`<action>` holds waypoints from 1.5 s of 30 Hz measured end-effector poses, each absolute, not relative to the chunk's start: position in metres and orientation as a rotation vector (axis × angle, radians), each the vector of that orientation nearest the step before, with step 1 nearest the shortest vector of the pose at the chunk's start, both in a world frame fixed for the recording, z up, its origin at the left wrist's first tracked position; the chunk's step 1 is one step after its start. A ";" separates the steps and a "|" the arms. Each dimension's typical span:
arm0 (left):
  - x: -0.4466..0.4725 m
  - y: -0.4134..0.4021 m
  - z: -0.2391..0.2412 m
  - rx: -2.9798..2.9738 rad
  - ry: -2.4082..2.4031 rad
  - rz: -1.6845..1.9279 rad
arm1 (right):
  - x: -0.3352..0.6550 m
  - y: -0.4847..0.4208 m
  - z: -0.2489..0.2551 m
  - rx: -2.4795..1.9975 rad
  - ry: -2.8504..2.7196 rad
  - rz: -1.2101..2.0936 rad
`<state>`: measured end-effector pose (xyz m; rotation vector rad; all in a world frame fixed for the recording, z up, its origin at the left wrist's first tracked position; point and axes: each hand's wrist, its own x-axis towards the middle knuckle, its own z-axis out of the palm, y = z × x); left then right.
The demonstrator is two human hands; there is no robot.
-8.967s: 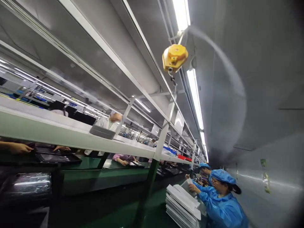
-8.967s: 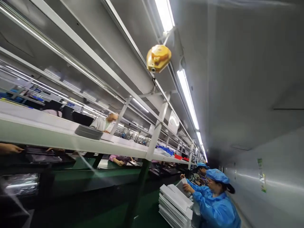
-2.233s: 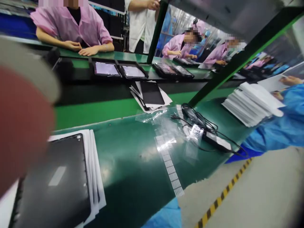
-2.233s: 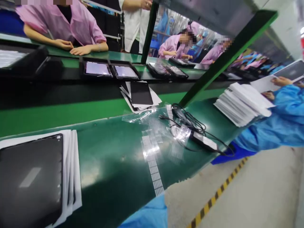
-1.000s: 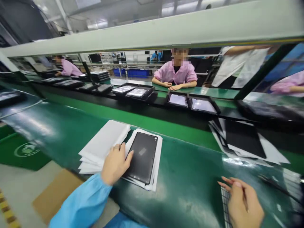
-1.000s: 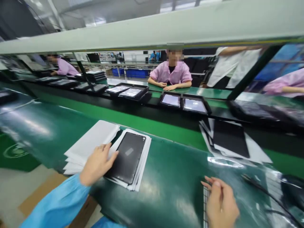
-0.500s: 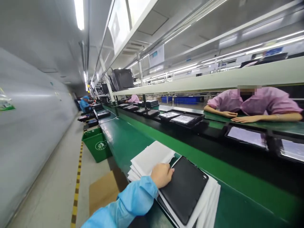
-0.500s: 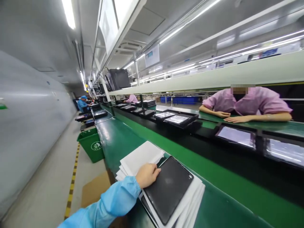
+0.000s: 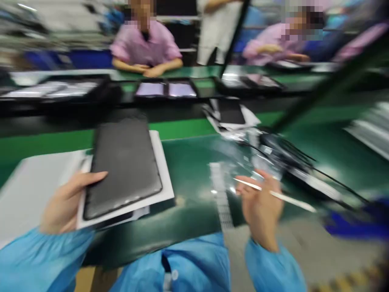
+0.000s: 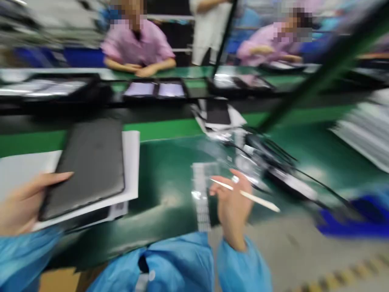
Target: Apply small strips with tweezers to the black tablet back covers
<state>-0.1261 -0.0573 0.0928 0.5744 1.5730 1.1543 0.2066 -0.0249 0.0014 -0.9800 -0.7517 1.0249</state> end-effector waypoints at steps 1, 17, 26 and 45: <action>-0.115 -0.040 0.086 0.591 1.531 1.160 | 0.216 -0.032 -0.001 -1.032 -0.664 0.989; 0.043 0.043 -0.026 2.068 1.017 1.117 | 0.254 -0.035 -0.041 -1.206 -0.846 1.385; 0.051 0.049 -0.036 2.226 0.929 1.223 | 0.258 -0.032 -0.042 -1.268 -0.911 1.374; 0.052 0.048 -0.038 2.262 0.981 1.262 | 0.253 -0.023 -0.032 -1.368 -0.914 1.239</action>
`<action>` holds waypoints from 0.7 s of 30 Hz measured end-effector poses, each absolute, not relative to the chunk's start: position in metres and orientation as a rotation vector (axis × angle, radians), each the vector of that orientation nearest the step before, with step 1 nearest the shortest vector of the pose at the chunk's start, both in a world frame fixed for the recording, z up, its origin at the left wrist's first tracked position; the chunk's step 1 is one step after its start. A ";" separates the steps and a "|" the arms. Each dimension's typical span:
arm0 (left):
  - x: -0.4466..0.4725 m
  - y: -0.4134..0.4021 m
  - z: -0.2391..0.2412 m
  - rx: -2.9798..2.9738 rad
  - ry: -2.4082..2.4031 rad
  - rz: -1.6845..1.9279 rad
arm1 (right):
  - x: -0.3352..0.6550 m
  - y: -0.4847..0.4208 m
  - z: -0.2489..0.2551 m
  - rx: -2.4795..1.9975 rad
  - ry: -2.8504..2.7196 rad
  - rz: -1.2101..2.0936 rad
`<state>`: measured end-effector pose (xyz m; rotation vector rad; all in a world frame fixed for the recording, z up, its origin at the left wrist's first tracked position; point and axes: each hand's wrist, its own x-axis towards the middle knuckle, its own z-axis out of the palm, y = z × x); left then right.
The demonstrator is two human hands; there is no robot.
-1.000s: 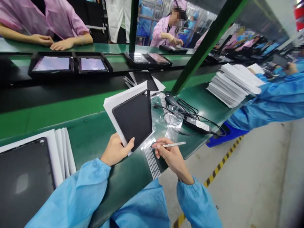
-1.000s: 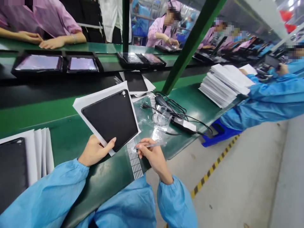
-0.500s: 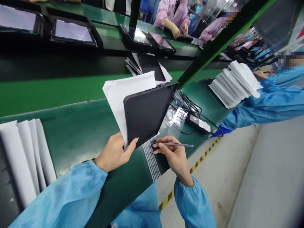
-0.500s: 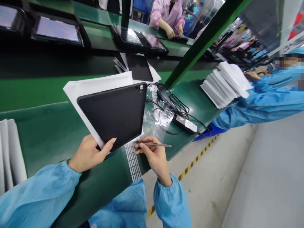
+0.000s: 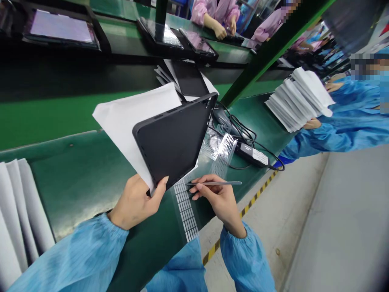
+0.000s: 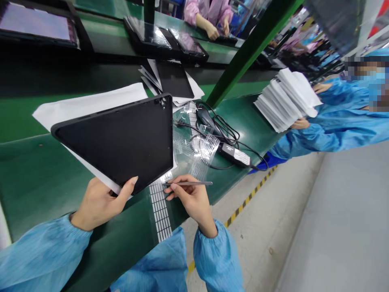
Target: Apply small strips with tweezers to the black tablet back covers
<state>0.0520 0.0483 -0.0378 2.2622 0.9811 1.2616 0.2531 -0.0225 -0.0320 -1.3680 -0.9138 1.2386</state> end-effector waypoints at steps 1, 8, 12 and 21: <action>0.052 0.049 -0.037 2.264 0.980 1.250 | 0.253 -0.022 -0.031 -1.374 -0.904 1.240; 0.054 0.050 -0.036 2.273 0.990 1.246 | 0.255 -0.026 -0.031 -1.386 -0.864 1.252; 0.053 0.049 -0.037 2.254 0.995 1.230 | 0.254 -0.025 -0.032 -1.390 -0.852 1.245; 0.054 0.050 -0.038 2.274 0.977 1.252 | 0.255 -0.028 -0.023 -1.493 -1.382 1.015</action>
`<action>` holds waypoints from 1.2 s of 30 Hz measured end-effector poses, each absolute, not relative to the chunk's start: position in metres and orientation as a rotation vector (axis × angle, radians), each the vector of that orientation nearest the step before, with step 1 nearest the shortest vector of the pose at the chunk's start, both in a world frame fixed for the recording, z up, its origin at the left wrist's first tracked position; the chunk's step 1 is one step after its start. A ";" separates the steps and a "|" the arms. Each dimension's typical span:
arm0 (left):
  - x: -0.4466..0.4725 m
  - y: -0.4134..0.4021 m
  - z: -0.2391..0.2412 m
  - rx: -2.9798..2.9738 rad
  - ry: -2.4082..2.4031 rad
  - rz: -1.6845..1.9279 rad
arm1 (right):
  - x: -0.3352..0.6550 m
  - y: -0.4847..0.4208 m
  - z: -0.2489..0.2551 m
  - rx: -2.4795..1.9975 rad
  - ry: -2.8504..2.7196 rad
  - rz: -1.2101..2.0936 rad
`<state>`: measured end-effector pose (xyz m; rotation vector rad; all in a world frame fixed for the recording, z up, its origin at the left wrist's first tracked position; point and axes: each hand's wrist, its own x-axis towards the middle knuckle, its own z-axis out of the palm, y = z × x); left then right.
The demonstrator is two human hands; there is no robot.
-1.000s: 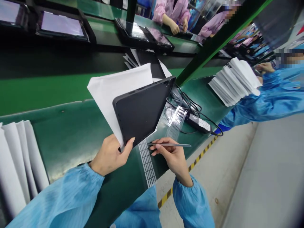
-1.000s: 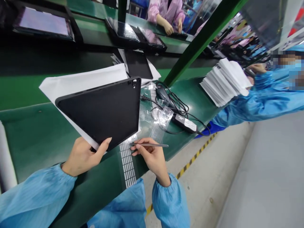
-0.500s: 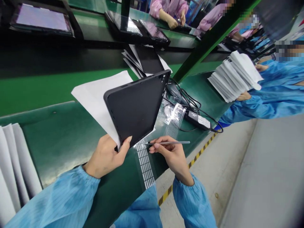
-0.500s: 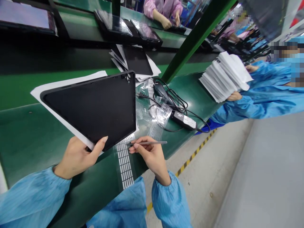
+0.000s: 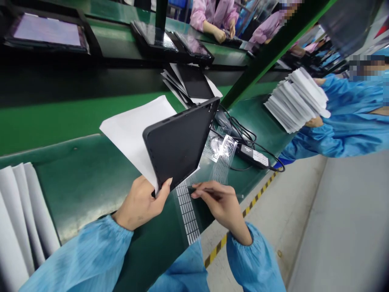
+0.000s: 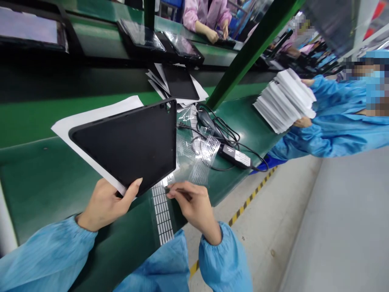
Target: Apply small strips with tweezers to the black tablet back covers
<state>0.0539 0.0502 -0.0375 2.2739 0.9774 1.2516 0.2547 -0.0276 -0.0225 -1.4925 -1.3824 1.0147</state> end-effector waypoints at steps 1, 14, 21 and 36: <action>0.054 0.050 -0.037 2.273 0.981 1.254 | 0.256 -0.031 -0.019 -1.479 -1.583 0.936; 0.053 0.050 -0.040 2.174 0.925 1.223 | 0.230 -0.035 -0.015 -1.525 -0.886 0.555; 0.055 0.045 -0.040 2.248 0.906 1.295 | 0.233 -0.012 -0.038 -1.613 -0.716 0.614; 0.056 0.041 -0.040 2.359 0.992 1.298 | 0.234 -0.011 -0.039 -1.598 -0.768 0.616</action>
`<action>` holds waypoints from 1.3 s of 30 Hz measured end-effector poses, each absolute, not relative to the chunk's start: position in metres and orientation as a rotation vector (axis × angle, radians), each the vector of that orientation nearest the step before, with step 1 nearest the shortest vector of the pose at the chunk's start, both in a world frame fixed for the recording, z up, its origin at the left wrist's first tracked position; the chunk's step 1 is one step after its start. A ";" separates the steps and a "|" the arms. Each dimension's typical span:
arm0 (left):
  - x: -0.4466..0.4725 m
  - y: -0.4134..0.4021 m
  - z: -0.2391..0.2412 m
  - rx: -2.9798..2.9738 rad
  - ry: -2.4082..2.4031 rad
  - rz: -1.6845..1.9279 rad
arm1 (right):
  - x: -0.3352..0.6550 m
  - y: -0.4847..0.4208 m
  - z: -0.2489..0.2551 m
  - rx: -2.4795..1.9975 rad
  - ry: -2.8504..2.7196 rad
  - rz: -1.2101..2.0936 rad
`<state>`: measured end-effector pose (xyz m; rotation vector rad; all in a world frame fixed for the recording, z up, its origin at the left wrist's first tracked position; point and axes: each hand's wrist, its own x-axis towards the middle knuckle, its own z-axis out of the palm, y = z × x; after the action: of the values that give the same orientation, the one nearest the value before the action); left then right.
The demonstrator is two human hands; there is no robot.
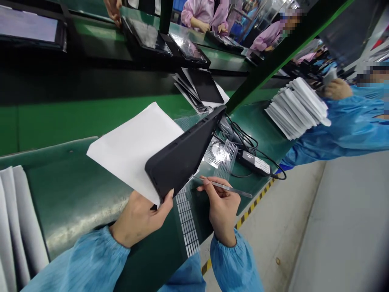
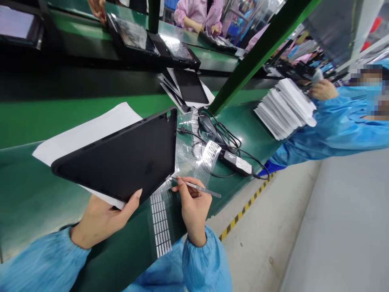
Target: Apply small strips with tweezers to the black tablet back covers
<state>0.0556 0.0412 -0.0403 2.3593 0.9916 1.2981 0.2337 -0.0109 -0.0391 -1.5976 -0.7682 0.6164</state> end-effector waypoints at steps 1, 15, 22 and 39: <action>0.056 0.041 -0.040 2.357 0.997 1.297 | 0.233 -0.011 -0.039 -1.603 -0.772 0.610; 0.055 0.040 -0.044 2.485 0.992 1.262 | 0.229 -0.010 -0.033 -1.666 -0.824 0.572; 0.054 0.040 -0.043 2.464 0.951 1.297 | 0.230 -0.010 -0.034 -1.661 -0.818 0.575; 0.054 0.039 -0.044 2.440 0.943 1.276 | 0.229 -0.011 -0.037 -1.678 -0.866 0.554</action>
<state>0.0544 0.0387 -0.0444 2.4395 0.9430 1.2763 0.2292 -0.0111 -0.0368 -1.6776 -0.8657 0.5541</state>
